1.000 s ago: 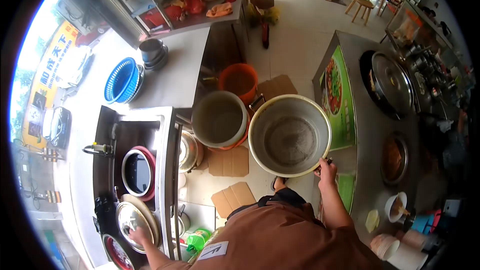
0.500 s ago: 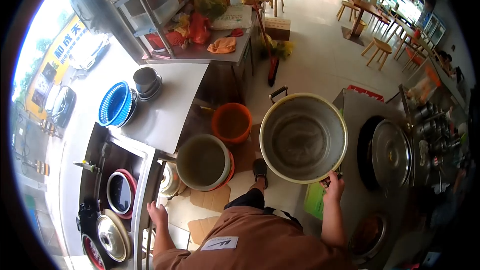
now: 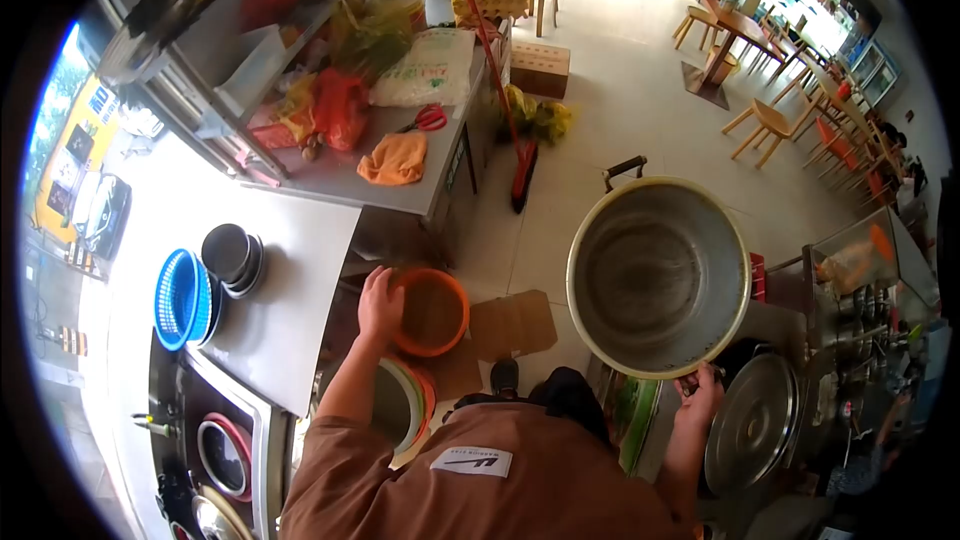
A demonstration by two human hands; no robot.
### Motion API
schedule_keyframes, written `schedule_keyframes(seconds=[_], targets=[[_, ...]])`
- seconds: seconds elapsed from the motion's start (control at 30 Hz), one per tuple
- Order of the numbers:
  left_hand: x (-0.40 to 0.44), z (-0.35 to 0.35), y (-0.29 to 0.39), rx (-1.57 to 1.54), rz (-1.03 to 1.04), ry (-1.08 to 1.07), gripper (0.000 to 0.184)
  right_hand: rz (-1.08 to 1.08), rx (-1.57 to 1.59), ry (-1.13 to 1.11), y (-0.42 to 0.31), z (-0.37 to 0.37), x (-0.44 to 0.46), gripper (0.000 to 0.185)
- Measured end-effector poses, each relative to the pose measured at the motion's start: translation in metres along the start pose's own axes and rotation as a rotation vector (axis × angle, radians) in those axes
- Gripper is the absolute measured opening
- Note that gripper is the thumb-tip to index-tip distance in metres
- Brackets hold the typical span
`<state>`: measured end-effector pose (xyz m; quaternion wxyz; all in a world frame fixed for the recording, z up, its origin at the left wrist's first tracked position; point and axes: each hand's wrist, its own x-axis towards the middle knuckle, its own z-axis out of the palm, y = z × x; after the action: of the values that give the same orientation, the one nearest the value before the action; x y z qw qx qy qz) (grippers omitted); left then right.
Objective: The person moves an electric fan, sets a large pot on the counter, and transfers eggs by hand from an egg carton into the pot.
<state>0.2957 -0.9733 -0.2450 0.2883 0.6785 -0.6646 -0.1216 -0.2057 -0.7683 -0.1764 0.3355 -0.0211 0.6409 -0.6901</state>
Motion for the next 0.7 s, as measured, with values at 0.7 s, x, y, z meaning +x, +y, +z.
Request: schedule_keyframes(seconds=[0.7], targets=[[0.302, 0.16, 0.174, -0.291, -0.296, -0.016, 0.042, 0.094, -0.21, 0.022, -0.065, 0.252, 0.426, 0.013]])
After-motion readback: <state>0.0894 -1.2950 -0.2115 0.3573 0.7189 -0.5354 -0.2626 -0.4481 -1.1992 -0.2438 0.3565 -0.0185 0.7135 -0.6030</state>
